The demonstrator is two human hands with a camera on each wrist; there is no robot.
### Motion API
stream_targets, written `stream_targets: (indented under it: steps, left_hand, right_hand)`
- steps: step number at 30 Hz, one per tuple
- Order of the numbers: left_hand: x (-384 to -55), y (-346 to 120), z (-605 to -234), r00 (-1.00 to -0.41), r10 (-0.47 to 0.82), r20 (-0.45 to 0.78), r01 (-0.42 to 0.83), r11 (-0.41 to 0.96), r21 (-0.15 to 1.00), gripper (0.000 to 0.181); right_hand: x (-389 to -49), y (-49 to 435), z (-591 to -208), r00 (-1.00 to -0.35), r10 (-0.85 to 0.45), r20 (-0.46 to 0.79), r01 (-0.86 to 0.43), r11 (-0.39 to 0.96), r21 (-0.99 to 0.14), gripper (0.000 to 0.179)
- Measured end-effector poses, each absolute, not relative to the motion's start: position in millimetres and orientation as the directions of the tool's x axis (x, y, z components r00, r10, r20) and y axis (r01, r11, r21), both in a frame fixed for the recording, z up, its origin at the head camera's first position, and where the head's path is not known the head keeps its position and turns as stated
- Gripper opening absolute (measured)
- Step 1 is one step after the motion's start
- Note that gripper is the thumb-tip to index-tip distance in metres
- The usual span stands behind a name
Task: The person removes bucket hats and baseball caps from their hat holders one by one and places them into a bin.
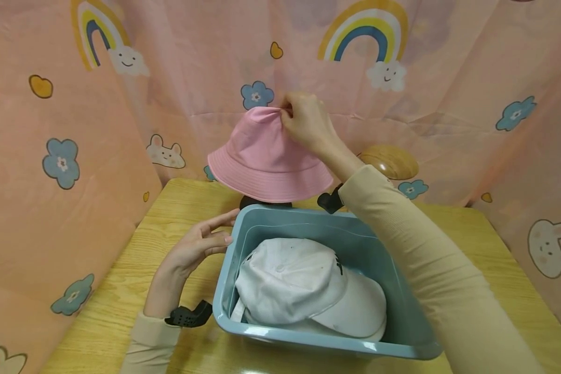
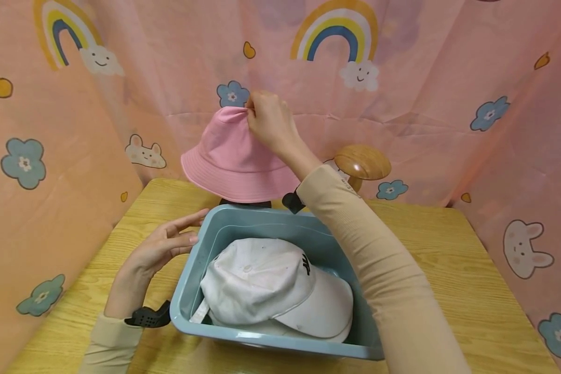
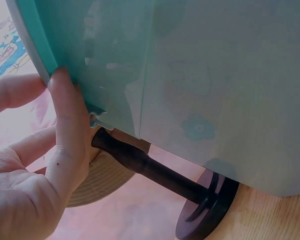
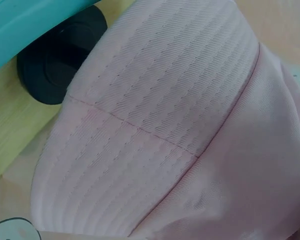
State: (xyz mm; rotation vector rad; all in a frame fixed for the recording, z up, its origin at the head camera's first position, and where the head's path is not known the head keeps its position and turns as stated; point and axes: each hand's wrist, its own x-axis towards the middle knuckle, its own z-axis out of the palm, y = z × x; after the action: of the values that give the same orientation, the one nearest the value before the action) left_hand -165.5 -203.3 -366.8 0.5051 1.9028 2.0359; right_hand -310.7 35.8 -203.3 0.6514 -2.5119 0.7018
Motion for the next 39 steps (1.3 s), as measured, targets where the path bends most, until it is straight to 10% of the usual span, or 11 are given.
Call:
stream_targets:
  steps: [39]
  left_hand:
    - [-164.1,-204.2,-366.4,-0.897,0.441,0.036,0.017,-0.047,0.999,0.063]
  right_hand:
    - [-258.9,77.4,-162.8,-0.628,-0.296,0.72,-0.652,0.706,-0.278,0.015]
